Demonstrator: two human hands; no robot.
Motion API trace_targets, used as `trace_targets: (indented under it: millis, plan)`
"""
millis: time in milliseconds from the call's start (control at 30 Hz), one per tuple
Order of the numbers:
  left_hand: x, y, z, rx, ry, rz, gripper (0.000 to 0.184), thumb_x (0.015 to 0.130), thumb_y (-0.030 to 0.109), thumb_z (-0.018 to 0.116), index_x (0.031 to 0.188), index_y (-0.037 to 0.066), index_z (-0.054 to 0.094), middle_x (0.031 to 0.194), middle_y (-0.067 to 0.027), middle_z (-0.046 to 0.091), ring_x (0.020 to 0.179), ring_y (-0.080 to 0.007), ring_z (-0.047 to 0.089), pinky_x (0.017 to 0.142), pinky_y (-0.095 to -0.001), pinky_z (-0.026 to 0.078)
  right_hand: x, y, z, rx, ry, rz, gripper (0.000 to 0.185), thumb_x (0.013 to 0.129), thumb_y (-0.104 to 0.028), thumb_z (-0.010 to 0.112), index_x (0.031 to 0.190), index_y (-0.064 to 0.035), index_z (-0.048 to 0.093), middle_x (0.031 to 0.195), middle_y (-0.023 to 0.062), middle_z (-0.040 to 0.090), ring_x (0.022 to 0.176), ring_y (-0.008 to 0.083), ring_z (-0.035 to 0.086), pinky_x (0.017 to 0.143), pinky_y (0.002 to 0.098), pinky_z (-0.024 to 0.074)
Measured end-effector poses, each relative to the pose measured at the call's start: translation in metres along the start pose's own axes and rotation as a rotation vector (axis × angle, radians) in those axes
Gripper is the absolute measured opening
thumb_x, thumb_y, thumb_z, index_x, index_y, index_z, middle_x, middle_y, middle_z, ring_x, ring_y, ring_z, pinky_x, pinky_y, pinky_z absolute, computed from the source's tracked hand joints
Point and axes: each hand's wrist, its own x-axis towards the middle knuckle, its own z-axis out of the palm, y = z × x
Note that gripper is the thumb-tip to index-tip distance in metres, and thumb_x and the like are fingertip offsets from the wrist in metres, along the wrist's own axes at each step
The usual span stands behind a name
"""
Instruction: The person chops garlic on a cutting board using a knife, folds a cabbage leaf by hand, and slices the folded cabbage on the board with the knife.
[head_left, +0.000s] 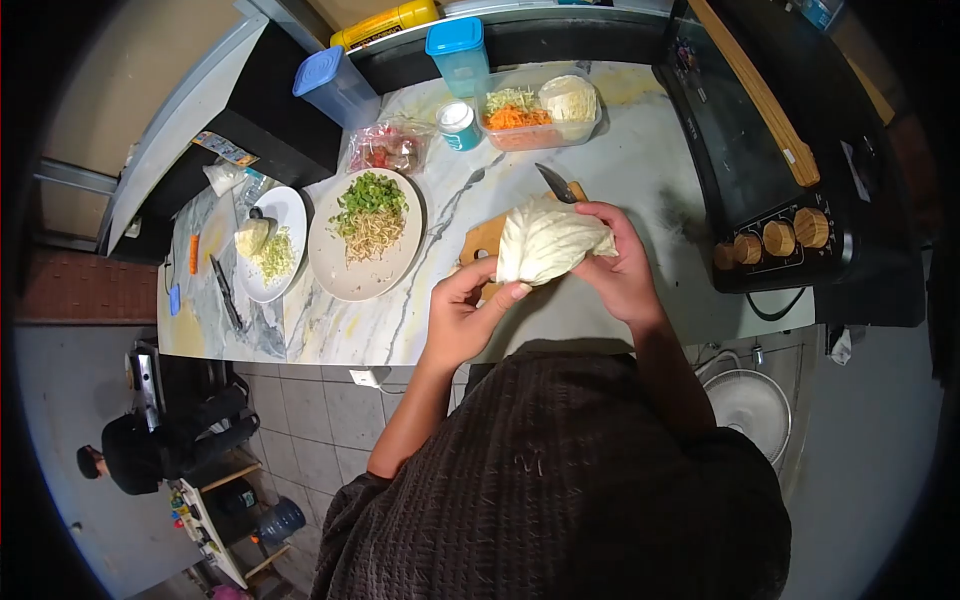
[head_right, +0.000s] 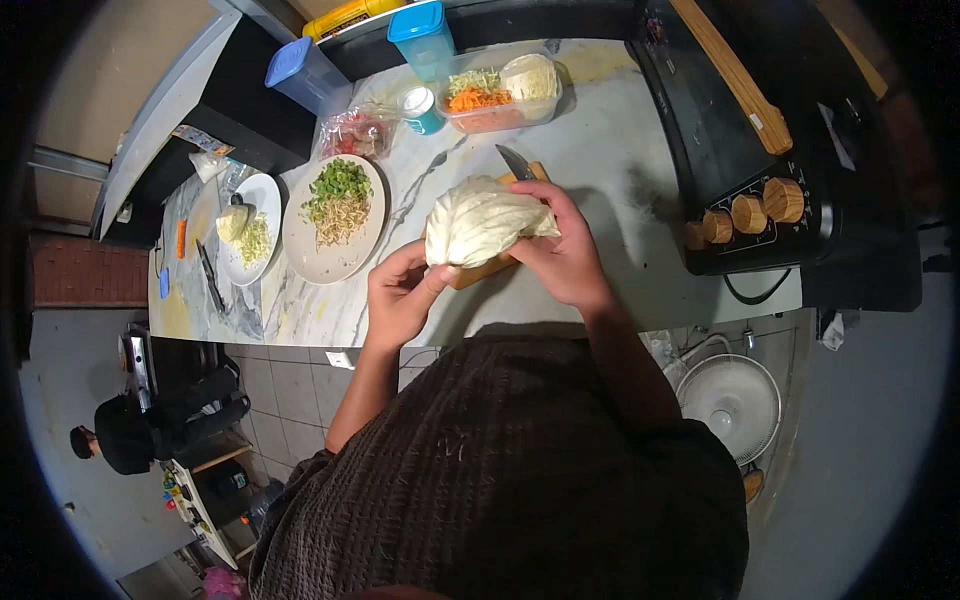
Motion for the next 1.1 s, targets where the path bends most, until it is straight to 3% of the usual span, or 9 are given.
trace_targets:
  millis: [167,267,433,567,733,867,933,1000,1100]
  plan:
    - [0.005,-0.001,-0.007,0.072,0.011,0.133,0.028,0.084,-0.003,0.073,0.112,-0.004,0.068,0.110,-0.0121,0.065,0.103,-0.0193,0.060,0.093,-0.0307,0.045,0.002,-0.002,-0.004,0.056,0.093,0.045,0.071,0.080,0.010,0.063,0.145,-0.0026,0.037,0.128,0.0108,0.053,0.118,0.0183,0.053,0.105,0.0320,0.0410]
    - [0.006,-0.001,-0.017,0.111,-0.029,0.167,0.029,0.083,-0.004,0.074,0.111,-0.004,0.067,0.109,-0.0111,0.063,0.103,-0.0192,0.059,0.093,-0.0309,0.044,0.002,-0.012,-0.006,0.356,0.031,0.140,0.068,0.083,0.007,0.062,0.146,-0.0014,0.036,0.129,0.0114,0.054,0.114,0.0178,0.055,0.103,0.0314,0.0416]
    - [0.007,-0.001,-0.019,0.124,-0.055,0.187,0.028,0.083,-0.004,0.073,0.111,-0.004,0.066,0.111,-0.0110,0.062,0.105,-0.0198,0.058,0.095,-0.0316,0.043,0.002,-0.013,0.003,-0.203,0.011,-0.041,0.056,0.092,-0.006,0.063,0.142,0.0004,0.039,0.131,0.0123,0.055,0.115,0.0164,0.055,0.100,0.0294,0.0426]
    - [0.006,0.000,-0.023,0.161,-0.055,0.129,0.029,0.090,0.002,0.069,0.117,-0.003,0.063,0.114,-0.0115,0.062,0.107,-0.0195,0.058,0.097,-0.0315,0.042,0.003,-0.006,-0.004,-0.195,0.034,-0.029,0.053,0.093,-0.008,0.063,0.142,-0.0010,0.041,0.130,0.0125,0.056,0.118,0.0170,0.054,0.101,0.0302,0.0428]
    - [0.006,0.011,-0.025,0.026,-0.041,0.019,0.036,0.099,0.012,0.059,0.131,-0.002,0.052,0.119,-0.0102,0.062,0.109,-0.0167,0.056,0.098,-0.0308,0.041,0.004,-0.020,-0.004,-0.010,-0.029,0.273,0.058,0.096,-0.010,0.057,0.149,-0.0031,0.034,0.129,0.0141,0.058,0.119,0.0184,0.054,0.103,0.0322,0.0409]
    - [0.013,0.014,-0.024,0.019,-0.075,-0.027,0.037,0.102,0.015,0.053,0.135,-0.003,0.047,0.118,-0.0088,0.062,0.109,-0.0153,0.056,0.097,-0.0300,0.041,0.006,-0.026,0.000,0.034,-0.132,0.309,0.068,0.089,-0.004,0.068,0.148,-0.0031,0.033,0.130,0.0144,0.057,0.119,0.0193,0.055,0.101,0.0330,0.0446]
    - [0.016,0.013,-0.022,0.022,-0.078,-0.035,0.037,0.103,0.015,0.052,0.135,-0.002,0.045,0.116,-0.0084,0.062,0.109,-0.0152,0.055,0.097,-0.0297,0.041,0.008,-0.017,0.001,0.027,-0.151,0.151,0.075,0.085,0.003,0.070,0.149,-0.0023,0.031,0.129,0.0142,0.057,0.117,0.0196,0.057,0.099,0.0328,0.0463]
    - [0.020,0.011,-0.017,0.024,0.056,-0.027,0.040,0.104,0.016,0.049,0.140,0.000,0.039,0.119,-0.0098,0.059,0.111,-0.0154,0.054,0.096,-0.0298,0.041,0.008,-0.021,0.003,0.051,-0.110,0.135,0.078,0.083,0.005,0.071,0.150,-0.0021,0.031,0.128,0.0143,0.058,0.116,0.0192,0.058,0.098,0.0321,0.0471]
    - [0.025,0.015,-0.013,0.051,-0.009,-0.080,0.052,0.098,0.009,0.059,0.143,0.002,0.033,0.128,-0.0128,0.053,0.117,-0.0175,0.052,0.099,-0.0322,0.043,0.008,-0.019,0.006,-0.010,-0.067,0.054,0.080,0.082,0.008,0.072,0.150,-0.0015,0.030,0.126,0.0137,0.059,0.113,0.0180,0.060,0.096,0.0306,0.0485]
